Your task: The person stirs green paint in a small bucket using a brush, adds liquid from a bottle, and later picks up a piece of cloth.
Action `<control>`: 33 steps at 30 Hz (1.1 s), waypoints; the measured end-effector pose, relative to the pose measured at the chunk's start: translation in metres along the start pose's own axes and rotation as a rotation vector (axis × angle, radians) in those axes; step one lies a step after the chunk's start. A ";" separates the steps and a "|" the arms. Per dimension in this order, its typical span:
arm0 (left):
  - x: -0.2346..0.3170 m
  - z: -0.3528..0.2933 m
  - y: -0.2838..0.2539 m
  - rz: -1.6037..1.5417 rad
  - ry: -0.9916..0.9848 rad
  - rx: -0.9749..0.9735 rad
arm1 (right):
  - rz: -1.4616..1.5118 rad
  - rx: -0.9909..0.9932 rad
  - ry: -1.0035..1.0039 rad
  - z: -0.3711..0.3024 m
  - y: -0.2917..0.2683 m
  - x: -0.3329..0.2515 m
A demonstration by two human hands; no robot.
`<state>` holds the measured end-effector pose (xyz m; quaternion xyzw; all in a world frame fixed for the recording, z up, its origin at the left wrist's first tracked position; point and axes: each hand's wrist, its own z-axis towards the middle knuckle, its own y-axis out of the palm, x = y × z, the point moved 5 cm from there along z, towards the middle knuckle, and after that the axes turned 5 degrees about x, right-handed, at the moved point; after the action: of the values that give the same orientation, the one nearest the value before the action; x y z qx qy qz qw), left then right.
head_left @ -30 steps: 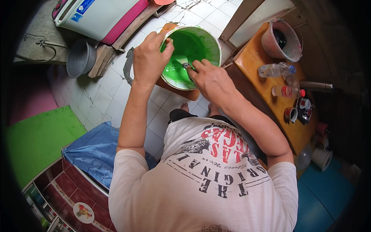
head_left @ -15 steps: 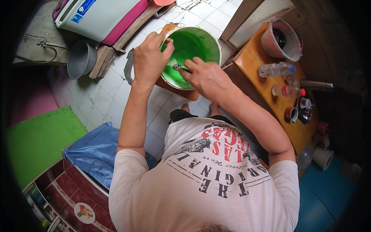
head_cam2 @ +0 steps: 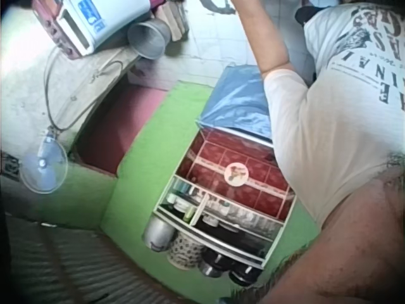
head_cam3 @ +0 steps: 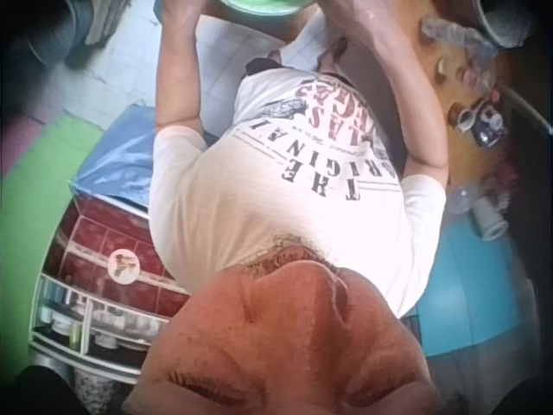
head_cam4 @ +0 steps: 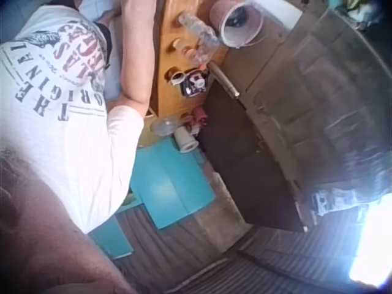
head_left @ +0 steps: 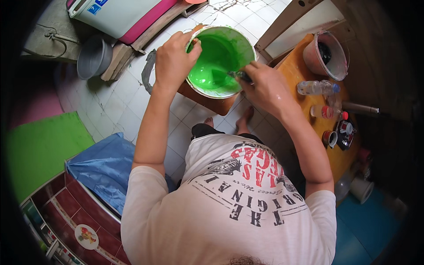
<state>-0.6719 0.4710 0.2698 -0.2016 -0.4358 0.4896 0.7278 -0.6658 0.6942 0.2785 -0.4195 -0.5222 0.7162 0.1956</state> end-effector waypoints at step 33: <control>0.024 -0.012 -0.011 0.023 -0.044 -0.032 | -0.115 0.122 0.118 -0.001 0.005 -0.006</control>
<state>-0.6526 0.4889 0.2812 -0.2077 -0.4570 0.4951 0.7091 -0.6611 0.6888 0.2763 -0.4179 -0.4881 0.7084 0.2921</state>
